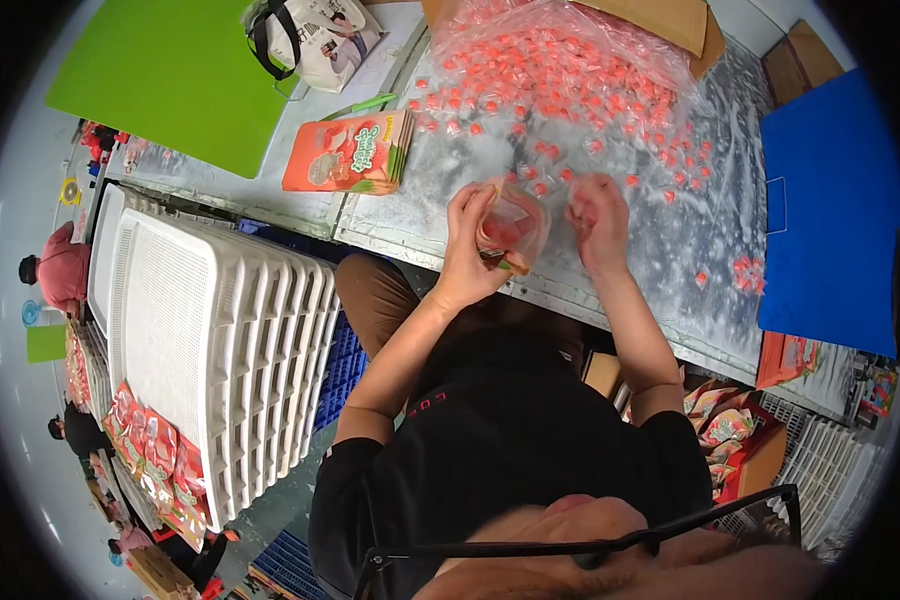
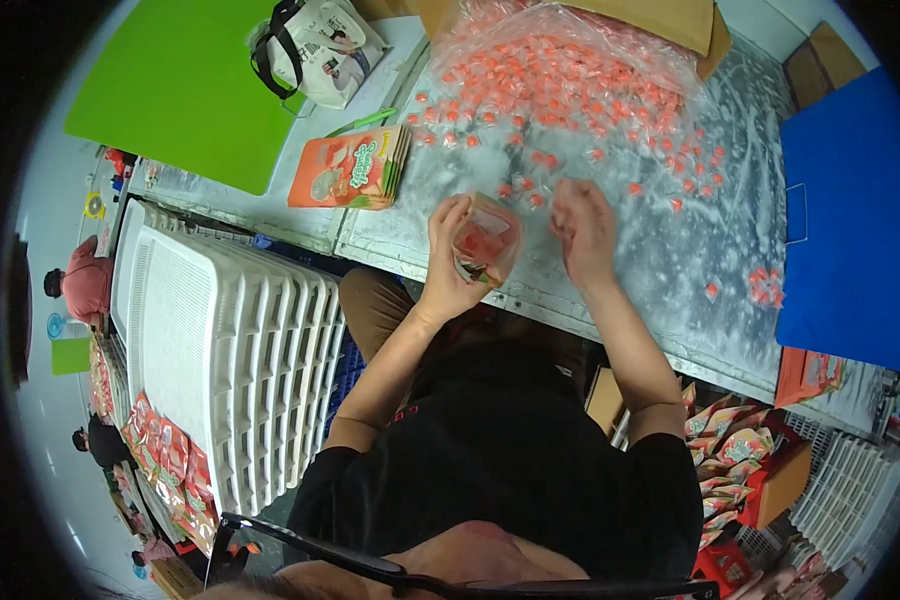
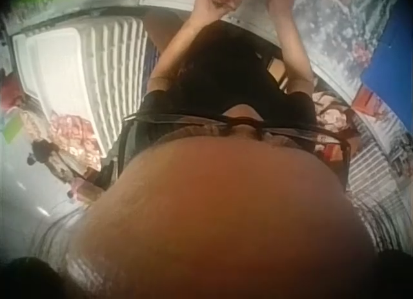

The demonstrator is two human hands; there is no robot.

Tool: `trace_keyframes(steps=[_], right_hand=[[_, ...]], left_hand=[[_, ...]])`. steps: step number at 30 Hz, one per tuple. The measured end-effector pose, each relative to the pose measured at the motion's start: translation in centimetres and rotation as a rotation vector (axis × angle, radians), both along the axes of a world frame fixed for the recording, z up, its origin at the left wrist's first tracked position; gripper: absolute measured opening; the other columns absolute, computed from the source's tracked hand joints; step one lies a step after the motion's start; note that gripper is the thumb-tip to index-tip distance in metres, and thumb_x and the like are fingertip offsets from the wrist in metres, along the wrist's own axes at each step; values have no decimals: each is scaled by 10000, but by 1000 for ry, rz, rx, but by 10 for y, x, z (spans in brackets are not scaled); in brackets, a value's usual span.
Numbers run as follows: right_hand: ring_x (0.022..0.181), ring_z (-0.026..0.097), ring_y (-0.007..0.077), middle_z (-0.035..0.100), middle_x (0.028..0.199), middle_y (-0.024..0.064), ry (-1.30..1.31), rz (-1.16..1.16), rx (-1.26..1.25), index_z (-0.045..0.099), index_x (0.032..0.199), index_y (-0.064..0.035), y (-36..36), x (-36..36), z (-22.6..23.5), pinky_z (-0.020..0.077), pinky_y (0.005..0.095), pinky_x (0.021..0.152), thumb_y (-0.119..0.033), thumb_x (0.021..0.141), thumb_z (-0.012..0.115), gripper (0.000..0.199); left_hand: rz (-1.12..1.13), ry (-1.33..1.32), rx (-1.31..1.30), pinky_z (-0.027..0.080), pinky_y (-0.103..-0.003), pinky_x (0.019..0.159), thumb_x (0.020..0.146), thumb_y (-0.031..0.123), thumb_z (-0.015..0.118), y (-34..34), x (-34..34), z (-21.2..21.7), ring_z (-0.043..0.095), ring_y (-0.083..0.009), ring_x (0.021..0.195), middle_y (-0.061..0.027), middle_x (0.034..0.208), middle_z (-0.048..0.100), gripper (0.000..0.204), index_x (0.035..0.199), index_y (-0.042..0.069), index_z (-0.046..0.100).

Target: Packaging small pink items into plastic bags and placing them in a collection bin.

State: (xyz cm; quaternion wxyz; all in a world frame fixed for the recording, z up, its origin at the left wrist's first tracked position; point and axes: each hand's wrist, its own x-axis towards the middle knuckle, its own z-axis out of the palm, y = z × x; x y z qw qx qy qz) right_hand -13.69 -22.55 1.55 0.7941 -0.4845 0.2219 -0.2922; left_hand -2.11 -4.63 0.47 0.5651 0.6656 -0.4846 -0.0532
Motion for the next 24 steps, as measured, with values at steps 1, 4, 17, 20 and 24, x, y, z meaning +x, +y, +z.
trace_keyframes(steps=[1, 4, 17, 20, 24], right_hand=[[805, 540, 149, 575, 898, 10, -267, -46, 157, 601, 908, -51, 6, 4, 24, 479, 355, 724, -124, 977, 522, 127], [909, 546, 153, 591, 924, 45, -298, -147, 149, 603, 957, -16, 28, 22, 53, 461, 330, 838, -114, 966, 517, 131], [1024, 550, 179, 608, 1076, 83, -339, 10, -272, 584, 1073, 15, 28, 23, 65, 393, 340, 977, -137, 962, 483, 214], [1020, 585, 224, 618, 1074, 108, -172, 149, -723, 574, 1096, 32, 30, 13, 79, 441, 376, 939, -154, 930, 547, 251], [1006, 618, 308, 613, 1071, 153, 331, 225, -1724, 617, 1082, 11, 39, 22, 69, 521, 413, 848, -129, 828, 637, 291]], left_hand=[[-20, 17, 4, 343, -472, 1114, 642, 106, 829, -4, -2, 1, 338, -399, 1345, -210, 1416, 299, 973, 1468, 59, 316], [8, -21, 22, 381, -465, 1100, 568, 16, 853, -14, -7, 1, 331, -424, 1334, -212, 1427, 279, 1041, 1464, 112, 331], [54, 53, 2, 373, -456, 1095, 568, -3, 859, -27, -10, 5, 328, -422, 1301, -220, 1396, 258, 1114, 1501, 117, 261], [190, 31, -34, 362, -460, 1094, 574, 25, 879, -31, -12, 1, 339, -418, 1287, -218, 1383, 247, 1160, 1514, 101, 204], [271, 12, -140, 344, -462, 1074, 561, 95, 913, -27, -16, -19, 367, -400, 1268, -215, 1370, 288, 1204, 1512, 56, 175]])
